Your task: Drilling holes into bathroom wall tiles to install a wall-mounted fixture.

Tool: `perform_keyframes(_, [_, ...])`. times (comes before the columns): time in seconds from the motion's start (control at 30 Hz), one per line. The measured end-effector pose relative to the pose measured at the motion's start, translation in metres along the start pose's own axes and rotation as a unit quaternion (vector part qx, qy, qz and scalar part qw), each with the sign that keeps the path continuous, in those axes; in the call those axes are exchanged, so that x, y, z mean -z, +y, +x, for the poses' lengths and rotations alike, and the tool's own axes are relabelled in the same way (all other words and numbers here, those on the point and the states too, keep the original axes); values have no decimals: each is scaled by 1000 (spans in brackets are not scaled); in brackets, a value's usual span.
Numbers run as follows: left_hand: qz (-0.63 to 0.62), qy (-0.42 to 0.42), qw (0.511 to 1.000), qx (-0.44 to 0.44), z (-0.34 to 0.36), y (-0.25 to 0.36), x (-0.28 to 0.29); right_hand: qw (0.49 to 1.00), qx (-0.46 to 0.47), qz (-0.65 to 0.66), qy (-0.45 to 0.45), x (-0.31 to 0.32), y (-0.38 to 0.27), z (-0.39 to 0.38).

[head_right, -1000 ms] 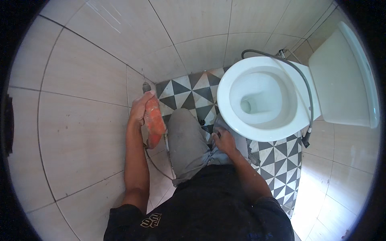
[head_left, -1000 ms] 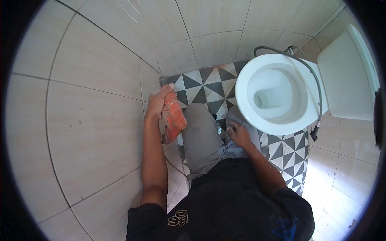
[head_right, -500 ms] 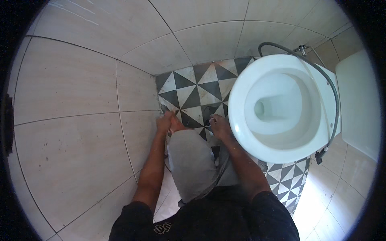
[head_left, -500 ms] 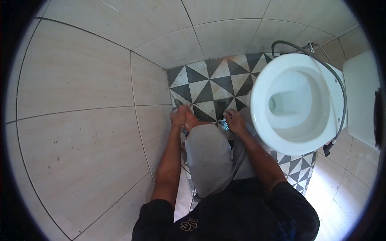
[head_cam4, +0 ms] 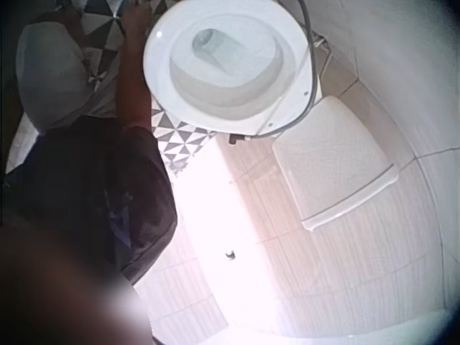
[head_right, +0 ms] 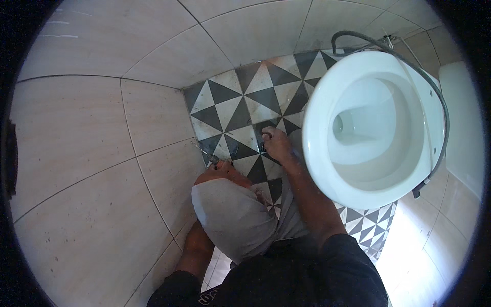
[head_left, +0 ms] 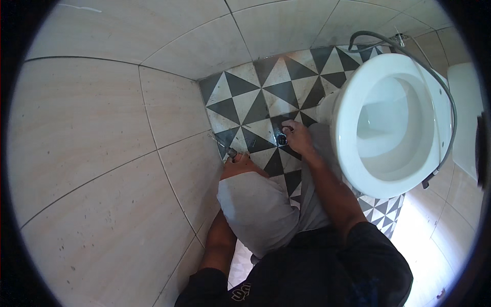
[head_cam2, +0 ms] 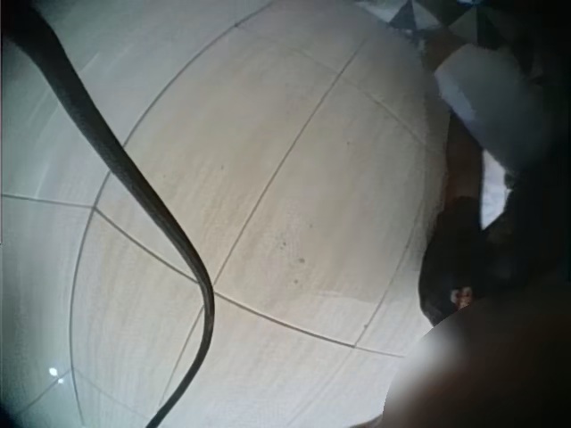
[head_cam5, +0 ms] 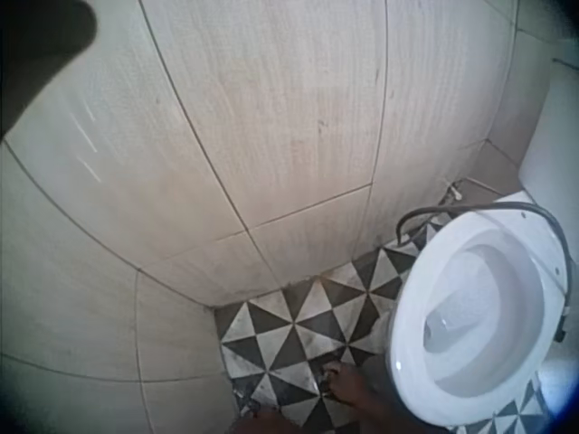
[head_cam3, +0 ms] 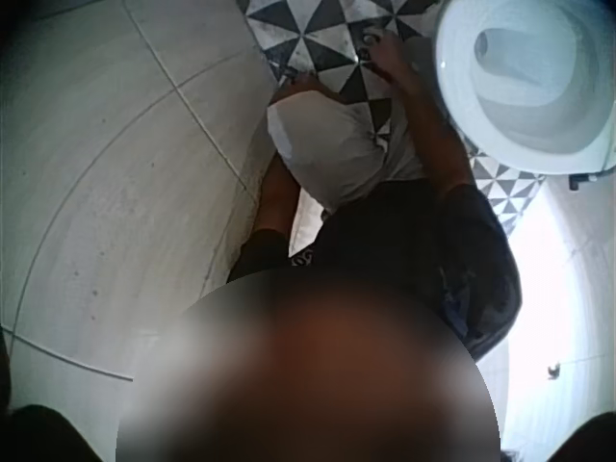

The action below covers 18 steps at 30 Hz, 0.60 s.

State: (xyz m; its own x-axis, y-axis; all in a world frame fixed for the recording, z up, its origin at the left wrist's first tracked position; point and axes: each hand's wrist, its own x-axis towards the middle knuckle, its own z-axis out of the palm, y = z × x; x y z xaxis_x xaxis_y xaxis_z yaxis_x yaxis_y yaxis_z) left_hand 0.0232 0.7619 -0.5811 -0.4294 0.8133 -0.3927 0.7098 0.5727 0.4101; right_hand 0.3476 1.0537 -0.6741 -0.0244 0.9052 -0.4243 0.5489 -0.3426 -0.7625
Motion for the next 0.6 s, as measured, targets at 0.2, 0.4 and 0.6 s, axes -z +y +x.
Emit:
perform_keyframes(0.2, [43, -47, 996, -66, 162, 108, -83, 998, 8, -8, -54, 15, -38, -40])
perform_keyframes(0.4, [76, -72, 986, -128, 198, 113, -105, 987, -10, -117, -113, 26, -44, -104])
perform_keyframes(0.6, [168, -139, 940, -264, 209, 165, -96, 978, -14, -122, -170, 37, -25, -121])
